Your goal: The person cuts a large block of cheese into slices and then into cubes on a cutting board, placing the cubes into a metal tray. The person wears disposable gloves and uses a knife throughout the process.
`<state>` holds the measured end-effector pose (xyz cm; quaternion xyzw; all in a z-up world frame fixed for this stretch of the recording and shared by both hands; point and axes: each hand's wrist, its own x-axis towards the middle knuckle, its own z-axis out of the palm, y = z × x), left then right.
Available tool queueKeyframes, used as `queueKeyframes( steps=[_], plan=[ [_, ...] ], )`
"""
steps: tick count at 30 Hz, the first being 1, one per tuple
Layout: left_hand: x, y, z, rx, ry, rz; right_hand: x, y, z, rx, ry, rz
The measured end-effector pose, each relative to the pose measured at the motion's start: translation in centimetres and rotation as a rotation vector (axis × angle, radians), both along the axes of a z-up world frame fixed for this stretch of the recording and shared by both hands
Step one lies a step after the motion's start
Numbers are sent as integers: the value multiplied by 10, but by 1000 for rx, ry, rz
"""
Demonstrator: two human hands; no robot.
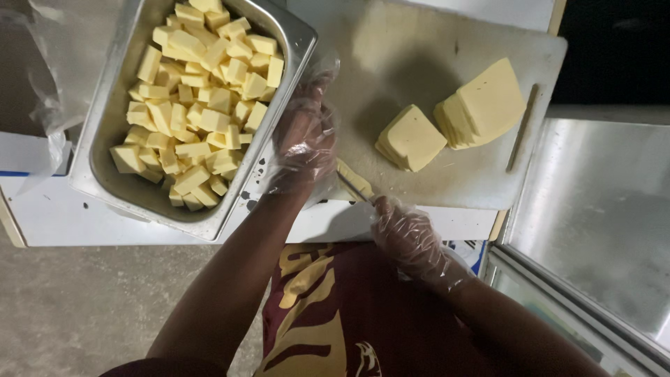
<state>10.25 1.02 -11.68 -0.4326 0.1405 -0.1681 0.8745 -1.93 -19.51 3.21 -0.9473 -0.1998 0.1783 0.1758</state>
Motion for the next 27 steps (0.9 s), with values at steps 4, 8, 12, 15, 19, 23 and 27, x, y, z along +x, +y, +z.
queueKeyframes(
  steps=[4,8,12,15,19,23,27],
  plan=[
    [-2,3,3,86,36,-41,-2,0,-5,93,-165,46],
    [-6,-7,20,1470,27,-13,-5,-7,-13,82,132,-47],
    [-2,-10,44,1554,-164,73,-10,-10,-28,150,-138,35],
    [2,-9,52,1628,-231,107,-18,-15,-39,55,-304,100],
    [2,-3,31,1578,-245,145,-23,-16,-70,-248,191,53],
    [-4,-5,-9,1232,-147,172,-39,-17,-89,-549,-381,379],
    [2,19,0,565,-367,100,-35,-6,-78,-392,-377,162]
  ],
)
